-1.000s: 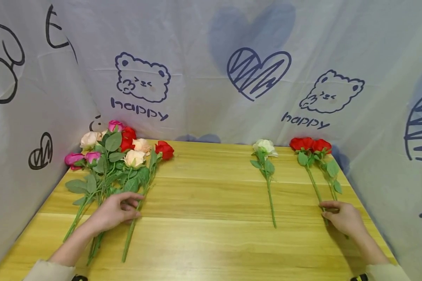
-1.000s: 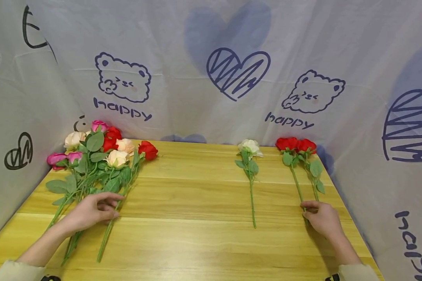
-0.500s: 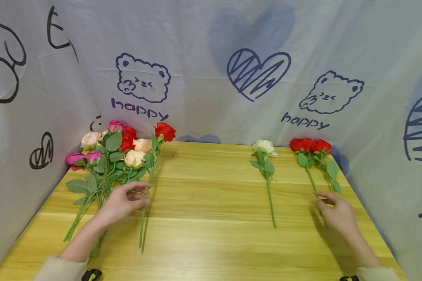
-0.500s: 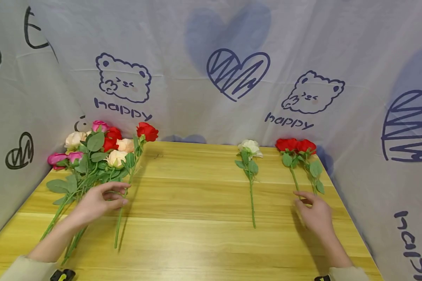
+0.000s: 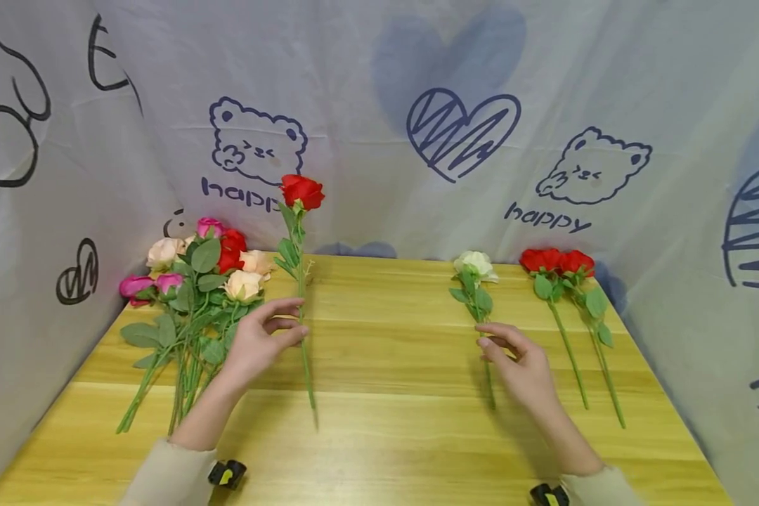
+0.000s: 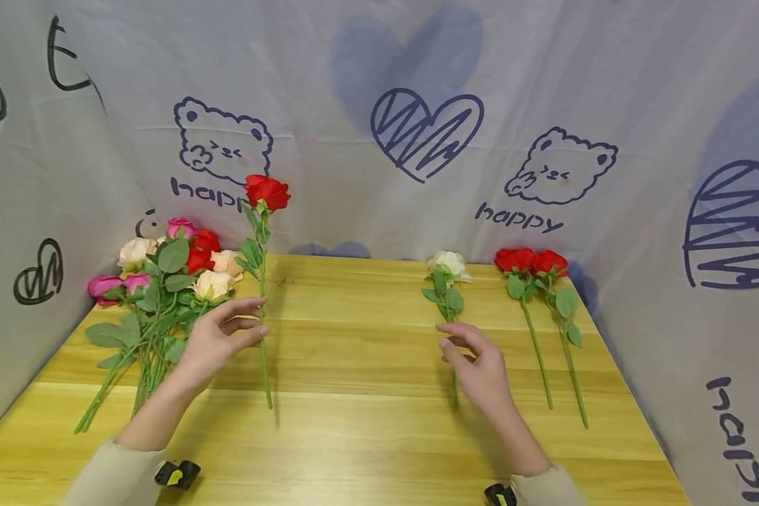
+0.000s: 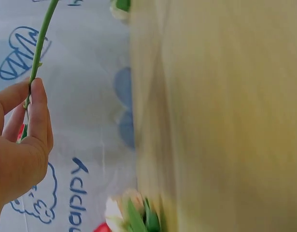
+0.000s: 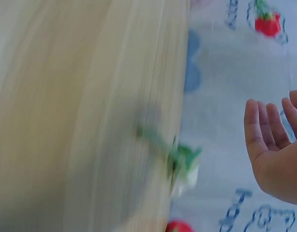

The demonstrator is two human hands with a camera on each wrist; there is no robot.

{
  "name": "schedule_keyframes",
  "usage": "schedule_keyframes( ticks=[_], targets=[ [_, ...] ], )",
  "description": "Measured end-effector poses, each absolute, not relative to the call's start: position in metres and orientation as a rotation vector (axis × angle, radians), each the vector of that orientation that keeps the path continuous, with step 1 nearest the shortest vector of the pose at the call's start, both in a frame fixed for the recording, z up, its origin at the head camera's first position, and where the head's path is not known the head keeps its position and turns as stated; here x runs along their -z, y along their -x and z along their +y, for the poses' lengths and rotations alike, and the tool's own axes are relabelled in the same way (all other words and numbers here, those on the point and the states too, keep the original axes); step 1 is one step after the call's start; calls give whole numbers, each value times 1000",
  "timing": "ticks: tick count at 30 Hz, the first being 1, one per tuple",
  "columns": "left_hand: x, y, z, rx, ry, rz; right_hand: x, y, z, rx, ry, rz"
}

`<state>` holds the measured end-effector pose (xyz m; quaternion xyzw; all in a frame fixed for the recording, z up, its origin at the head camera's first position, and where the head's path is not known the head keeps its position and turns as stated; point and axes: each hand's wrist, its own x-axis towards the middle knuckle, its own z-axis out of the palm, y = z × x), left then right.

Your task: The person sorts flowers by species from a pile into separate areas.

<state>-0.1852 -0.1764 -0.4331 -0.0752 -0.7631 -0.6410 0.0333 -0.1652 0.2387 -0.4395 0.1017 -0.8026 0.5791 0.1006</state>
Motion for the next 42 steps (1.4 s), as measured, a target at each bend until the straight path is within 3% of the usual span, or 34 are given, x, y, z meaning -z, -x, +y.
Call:
schedule_keyframes(
  ticks=[17,42],
  targets=[
    [418,204,-97,2137,379,-2123,439,153,143,-2062,-666,-2365],
    [422,204,-63,2146,455,-2109,440,153,131,-1978,-551,-2491]
  ],
)
